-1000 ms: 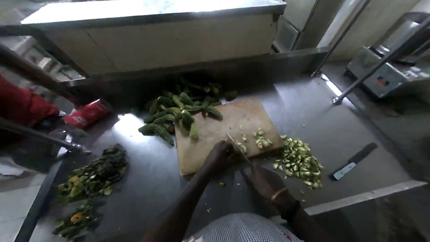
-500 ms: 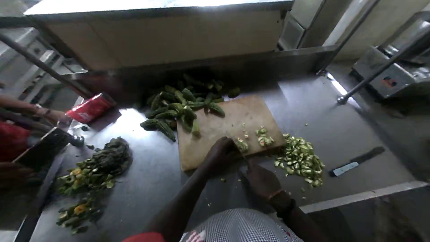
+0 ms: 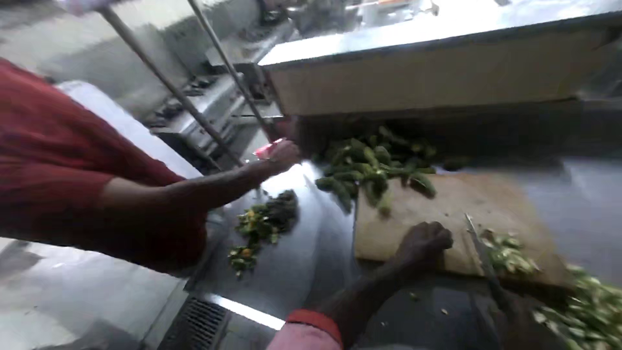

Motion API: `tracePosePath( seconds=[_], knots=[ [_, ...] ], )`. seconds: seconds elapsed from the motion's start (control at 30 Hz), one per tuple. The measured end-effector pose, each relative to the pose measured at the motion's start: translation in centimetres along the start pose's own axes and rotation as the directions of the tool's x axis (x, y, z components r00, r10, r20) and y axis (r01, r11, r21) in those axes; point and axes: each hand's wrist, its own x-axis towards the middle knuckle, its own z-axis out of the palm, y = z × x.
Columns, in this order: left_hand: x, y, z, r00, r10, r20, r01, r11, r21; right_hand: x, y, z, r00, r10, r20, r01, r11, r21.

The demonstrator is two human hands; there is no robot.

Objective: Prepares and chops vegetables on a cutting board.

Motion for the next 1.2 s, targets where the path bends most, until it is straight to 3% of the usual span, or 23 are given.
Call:
tracePosePath(
  seconds=[0.07,0.23,0.4,0.47,0.57,0.7,0.83,0.97,1.2],
  knots=[
    [0.1,-2.1,1.6,0.987,0.162,-0.020,-0.161,0.986,0.049,-0.4,0.5,0.2,0.995,0.003,0.097,-0.001,1.000,-0.020],
    [-0.7,-1.9,-0.2,0.994,0.006,0.108,0.006,0.993,-0.115,-1.3,-1.7,0.1,0.988,0.036,0.150,-0.026,0.997,-0.068],
    [-1.6,-3.1,1.0,0.981,0.121,0.153,-0.085,0.971,-0.225,-0.9,-2.5,0.5,0.993,0.050,0.105,-0.035,0.990,-0.136],
    [-2.2,-2.9,0.9,0.980,0.121,0.158,-0.083,0.971,-0.225,-0.5,-3.0,-0.2,0.973,0.109,0.204,-0.074,0.982,-0.173],
    [-1.9,-2.9,0.2,0.984,0.115,0.136,-0.087,0.977,-0.196,-0.6,-3.3,-0.1,0.993,0.049,0.109,-0.031,0.986,-0.162],
    [-1.1,-2.1,-0.2,0.978,0.082,0.189,-0.055,0.988,-0.147,-0.1,-4.3,-1.2,0.970,0.112,0.215,-0.064,0.974,-0.219],
    [-0.7,-2.2,-0.7,0.962,0.166,0.218,-0.144,0.983,-0.113,0.0,-4.1,0.4,0.975,0.107,0.195,-0.057,0.967,-0.248],
    [0.0,-2.9,-0.7,0.958,0.216,0.189,-0.202,0.975,-0.091,0.2,-5.2,-0.8,0.973,0.097,0.210,-0.052,0.976,-0.209],
    [-1.0,-2.8,-0.7,0.980,0.129,0.149,-0.101,0.978,-0.180,0.9,-6.5,-0.6,0.968,0.093,0.232,-0.051,0.982,-0.181]
  ],
)
